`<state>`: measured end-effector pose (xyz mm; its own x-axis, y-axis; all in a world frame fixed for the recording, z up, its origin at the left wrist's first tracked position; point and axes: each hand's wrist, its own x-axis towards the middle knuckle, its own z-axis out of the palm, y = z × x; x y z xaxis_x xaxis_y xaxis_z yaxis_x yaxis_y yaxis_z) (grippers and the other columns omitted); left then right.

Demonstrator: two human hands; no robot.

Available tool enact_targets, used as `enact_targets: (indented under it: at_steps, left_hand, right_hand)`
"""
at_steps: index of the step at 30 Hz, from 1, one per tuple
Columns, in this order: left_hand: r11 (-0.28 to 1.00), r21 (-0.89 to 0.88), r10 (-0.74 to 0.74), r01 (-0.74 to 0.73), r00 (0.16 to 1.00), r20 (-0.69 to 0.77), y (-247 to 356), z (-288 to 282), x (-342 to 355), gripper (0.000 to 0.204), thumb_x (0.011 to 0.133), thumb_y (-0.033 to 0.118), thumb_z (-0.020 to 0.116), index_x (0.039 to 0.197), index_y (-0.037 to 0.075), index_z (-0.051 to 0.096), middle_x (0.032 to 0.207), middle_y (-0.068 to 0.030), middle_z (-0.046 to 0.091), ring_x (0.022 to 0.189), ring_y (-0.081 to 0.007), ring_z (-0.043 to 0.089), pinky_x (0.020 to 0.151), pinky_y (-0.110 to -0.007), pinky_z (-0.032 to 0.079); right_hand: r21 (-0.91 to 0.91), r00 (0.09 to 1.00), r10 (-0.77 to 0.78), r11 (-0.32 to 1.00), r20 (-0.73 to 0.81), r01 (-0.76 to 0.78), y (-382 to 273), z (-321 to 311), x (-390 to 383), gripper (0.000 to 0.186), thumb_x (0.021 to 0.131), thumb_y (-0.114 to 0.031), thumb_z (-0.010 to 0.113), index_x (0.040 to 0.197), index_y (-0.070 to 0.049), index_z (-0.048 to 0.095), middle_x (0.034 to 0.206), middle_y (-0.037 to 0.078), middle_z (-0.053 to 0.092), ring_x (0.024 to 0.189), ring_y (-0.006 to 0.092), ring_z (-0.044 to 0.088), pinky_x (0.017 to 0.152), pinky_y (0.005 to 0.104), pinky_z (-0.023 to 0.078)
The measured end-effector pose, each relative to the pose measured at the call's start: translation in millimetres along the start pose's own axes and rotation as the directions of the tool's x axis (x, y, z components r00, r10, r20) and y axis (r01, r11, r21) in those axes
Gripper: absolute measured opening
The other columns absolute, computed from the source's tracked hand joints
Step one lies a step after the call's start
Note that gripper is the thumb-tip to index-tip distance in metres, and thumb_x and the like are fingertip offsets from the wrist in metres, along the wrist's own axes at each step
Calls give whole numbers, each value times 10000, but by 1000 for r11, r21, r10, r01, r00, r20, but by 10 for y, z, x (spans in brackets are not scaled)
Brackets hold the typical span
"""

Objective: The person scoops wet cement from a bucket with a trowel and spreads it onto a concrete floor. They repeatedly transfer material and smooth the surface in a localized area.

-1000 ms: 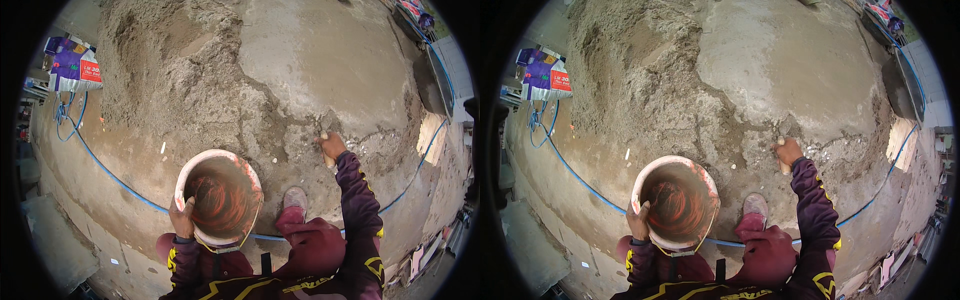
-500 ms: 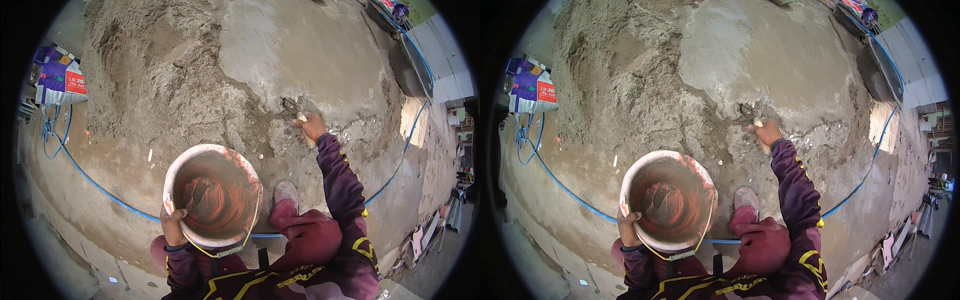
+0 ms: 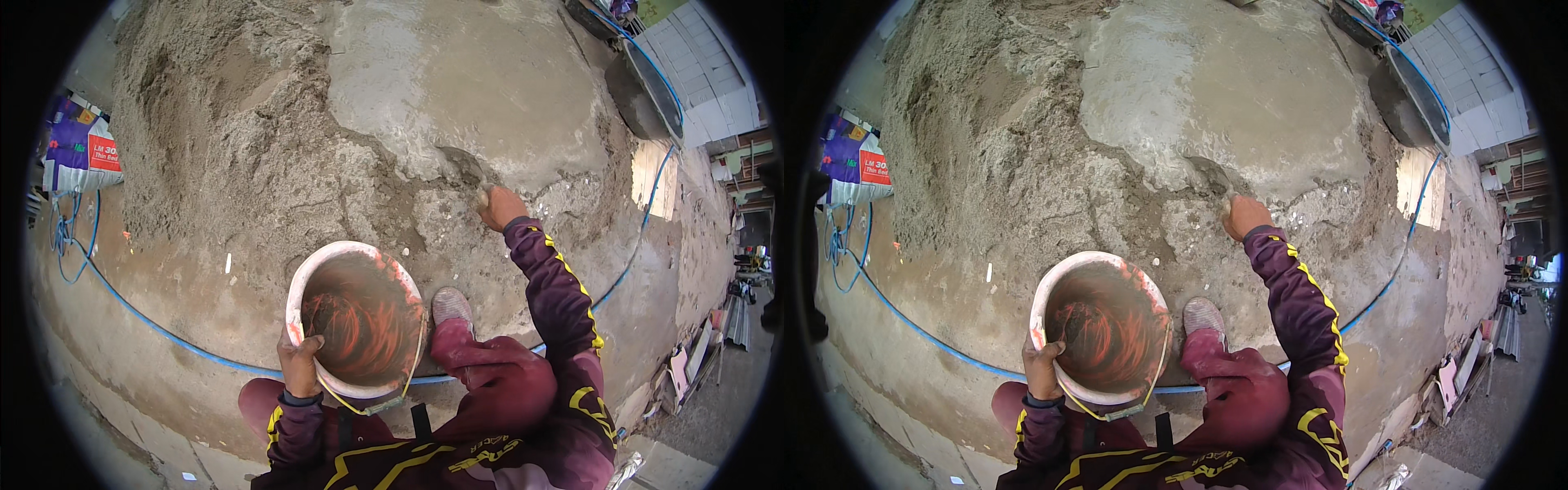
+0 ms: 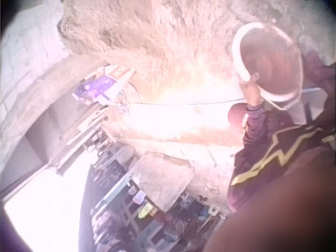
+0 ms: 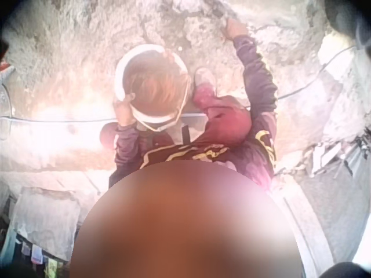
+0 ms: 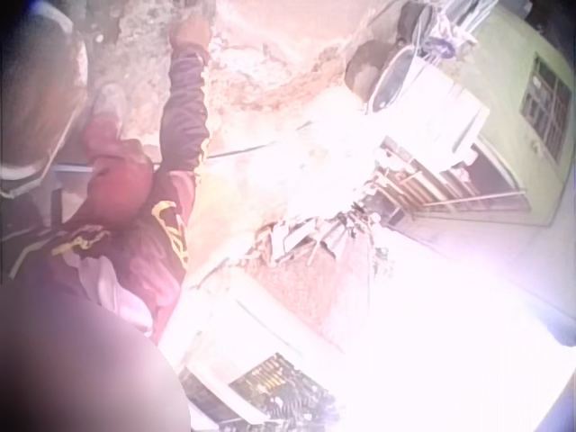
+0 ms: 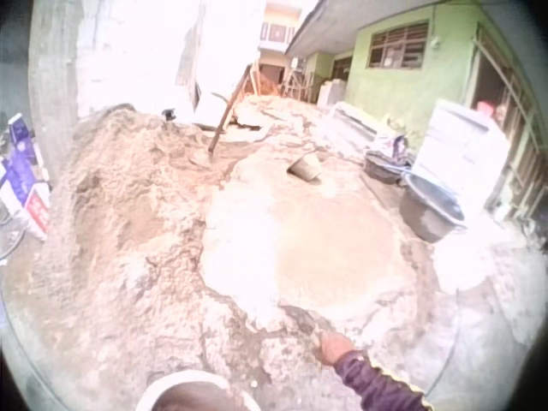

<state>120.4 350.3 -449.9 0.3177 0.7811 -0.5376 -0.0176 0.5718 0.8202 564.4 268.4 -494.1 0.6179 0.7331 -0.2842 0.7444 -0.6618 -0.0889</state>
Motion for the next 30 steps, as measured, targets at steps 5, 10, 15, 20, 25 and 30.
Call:
enact_targets:
  at_steps: [5,10,15,20,25,30]
  left_hand:
    - [999,41,25,-23,999,-45,-79,53,-5,328,745,-54,562,1072,-32,574,908,-10,575,760,-95,533,714,-235,434]
    - [974,222,57,-51,998,-22,-108,53,19,300,782,-45,566,1082,-36,564,856,-1,556,727,-86,516,688,-235,435]
    - [967,205,156,-150,988,-13,-143,107,49,296,808,-37,570,1103,-49,545,834,8,540,716,-75,498,682,-231,439]
    - [954,287,103,-90,994,-30,-147,183,74,396,800,-32,566,1192,-65,526,930,-21,560,770,-83,504,730,-233,446]
    - [966,255,51,-39,998,-38,-126,250,98,458,770,-39,561,1226,-59,520,1088,-60,586,928,-134,540,867,-259,430]
    - [984,150,103,-94,993,-56,-81,248,159,499,763,-37,558,1260,-47,514,1097,-79,606,932,-155,575,883,-273,449]
  right_hand:
    - [112,989,135,984,53,-140,646,-483,12,425,820,-291,705,1072,42,630,874,228,685,831,366,680,756,437,523]
    - [388,889,121,867,442,-311,908,-462,94,324,851,-216,702,987,65,615,675,116,606,558,210,613,513,373,486]
    - [513,805,258,658,534,-552,780,-99,86,269,868,-212,707,862,23,577,620,66,560,481,175,571,391,366,469]
    - [757,855,59,436,516,-487,624,253,160,255,862,-160,703,928,44,567,658,79,585,460,166,563,374,336,462]
    - [824,886,66,341,459,-452,620,293,127,255,856,-167,710,926,42,581,674,73,596,482,158,573,377,327,466]
    - [463,989,103,875,109,-142,496,215,10,273,827,-133,666,1006,66,610,717,145,644,585,244,646,550,364,541]
